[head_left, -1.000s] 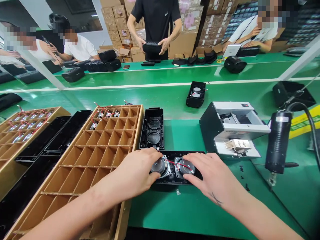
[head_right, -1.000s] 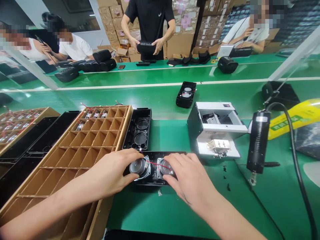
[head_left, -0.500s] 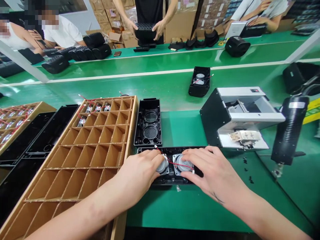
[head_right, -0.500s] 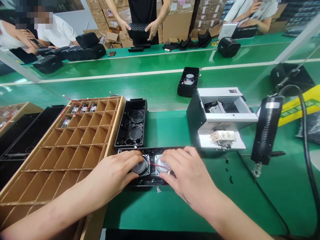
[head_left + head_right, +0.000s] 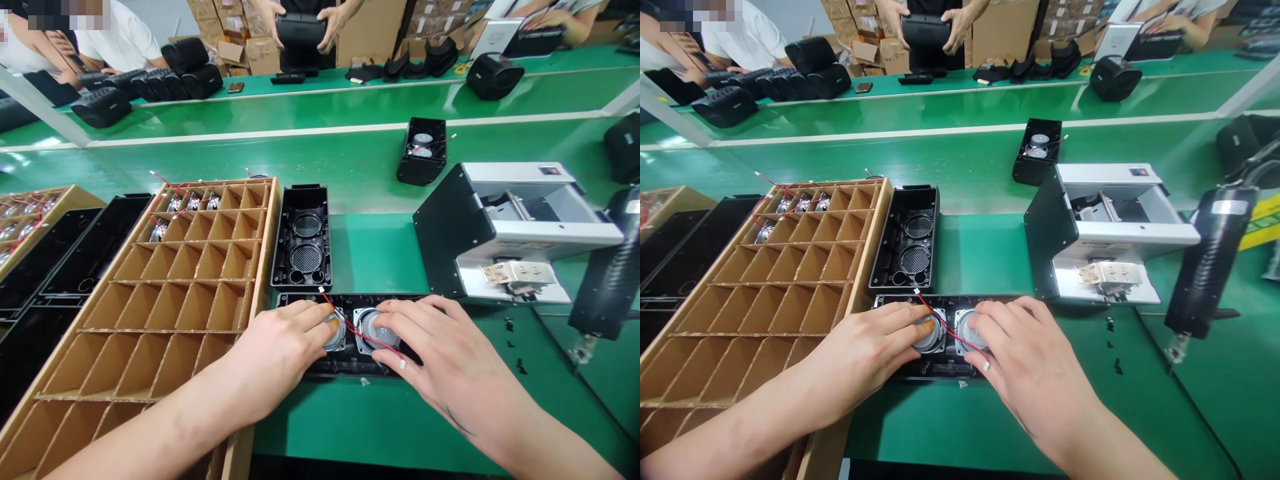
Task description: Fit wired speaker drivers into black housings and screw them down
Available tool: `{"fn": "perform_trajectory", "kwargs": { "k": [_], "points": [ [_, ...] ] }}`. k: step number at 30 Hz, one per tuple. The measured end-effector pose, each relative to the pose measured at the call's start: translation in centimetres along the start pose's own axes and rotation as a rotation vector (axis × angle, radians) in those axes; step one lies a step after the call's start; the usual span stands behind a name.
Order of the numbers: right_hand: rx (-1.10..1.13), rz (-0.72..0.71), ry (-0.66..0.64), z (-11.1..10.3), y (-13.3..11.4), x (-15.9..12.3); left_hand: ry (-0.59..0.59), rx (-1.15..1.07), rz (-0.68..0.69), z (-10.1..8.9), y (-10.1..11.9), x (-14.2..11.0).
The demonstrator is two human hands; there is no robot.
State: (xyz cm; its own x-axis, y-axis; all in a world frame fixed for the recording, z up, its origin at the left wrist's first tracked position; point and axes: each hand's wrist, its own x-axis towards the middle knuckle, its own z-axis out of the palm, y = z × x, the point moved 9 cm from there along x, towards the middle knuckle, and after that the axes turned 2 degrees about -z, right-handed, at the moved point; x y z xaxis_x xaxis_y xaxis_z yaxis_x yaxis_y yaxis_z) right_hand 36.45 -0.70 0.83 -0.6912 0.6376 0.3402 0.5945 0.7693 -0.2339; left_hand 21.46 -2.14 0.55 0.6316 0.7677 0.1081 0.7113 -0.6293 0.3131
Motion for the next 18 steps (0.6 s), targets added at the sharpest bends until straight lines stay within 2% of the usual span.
{"fn": "perform_trajectory", "kwargs": {
  "k": [6,11,18],
  "points": [
    [-0.081,-0.074,-0.079,-0.14,-0.01,-0.15,-0.041,-0.024,0.032,0.56,-0.14,-0.39],
    [-0.061,-0.131,-0.073,-0.25,0.41,0.08,-0.031,-0.011,0.044,0.34,-0.26,-0.18],
    [-0.008,-0.111,-0.055,-0.25,0.84,-0.05,0.002,-0.012,0.069,-0.01,-0.21,-0.24]
  ]
}}
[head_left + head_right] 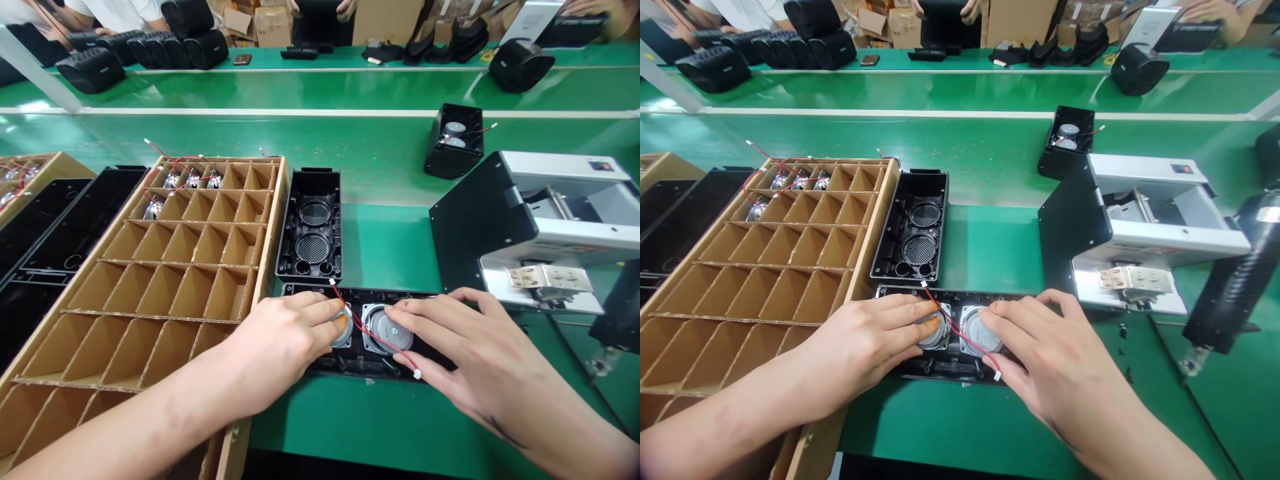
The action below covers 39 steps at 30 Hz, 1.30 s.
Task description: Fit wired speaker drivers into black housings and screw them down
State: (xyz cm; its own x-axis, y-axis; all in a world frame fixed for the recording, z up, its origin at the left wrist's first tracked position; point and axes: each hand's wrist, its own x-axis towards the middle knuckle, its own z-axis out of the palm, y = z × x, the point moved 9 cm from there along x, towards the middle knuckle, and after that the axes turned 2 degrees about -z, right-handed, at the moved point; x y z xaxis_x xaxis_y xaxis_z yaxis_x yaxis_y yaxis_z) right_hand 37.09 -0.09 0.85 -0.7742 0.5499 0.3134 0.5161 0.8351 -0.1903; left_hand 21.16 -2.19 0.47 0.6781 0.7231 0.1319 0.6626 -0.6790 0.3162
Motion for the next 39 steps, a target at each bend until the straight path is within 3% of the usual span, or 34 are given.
{"fn": "perform_trajectory", "kwargs": {
  "k": [20,39],
  "points": [
    [0.018,0.018,0.02,0.01,0.22,-0.53,0.045,-0.02,0.001,-0.21,-0.03,0.25],
    [-0.006,0.021,0.004,0.29,0.25,-0.6,0.003,-0.011,-0.013,0.37,-0.15,-0.16]
  ]
}}
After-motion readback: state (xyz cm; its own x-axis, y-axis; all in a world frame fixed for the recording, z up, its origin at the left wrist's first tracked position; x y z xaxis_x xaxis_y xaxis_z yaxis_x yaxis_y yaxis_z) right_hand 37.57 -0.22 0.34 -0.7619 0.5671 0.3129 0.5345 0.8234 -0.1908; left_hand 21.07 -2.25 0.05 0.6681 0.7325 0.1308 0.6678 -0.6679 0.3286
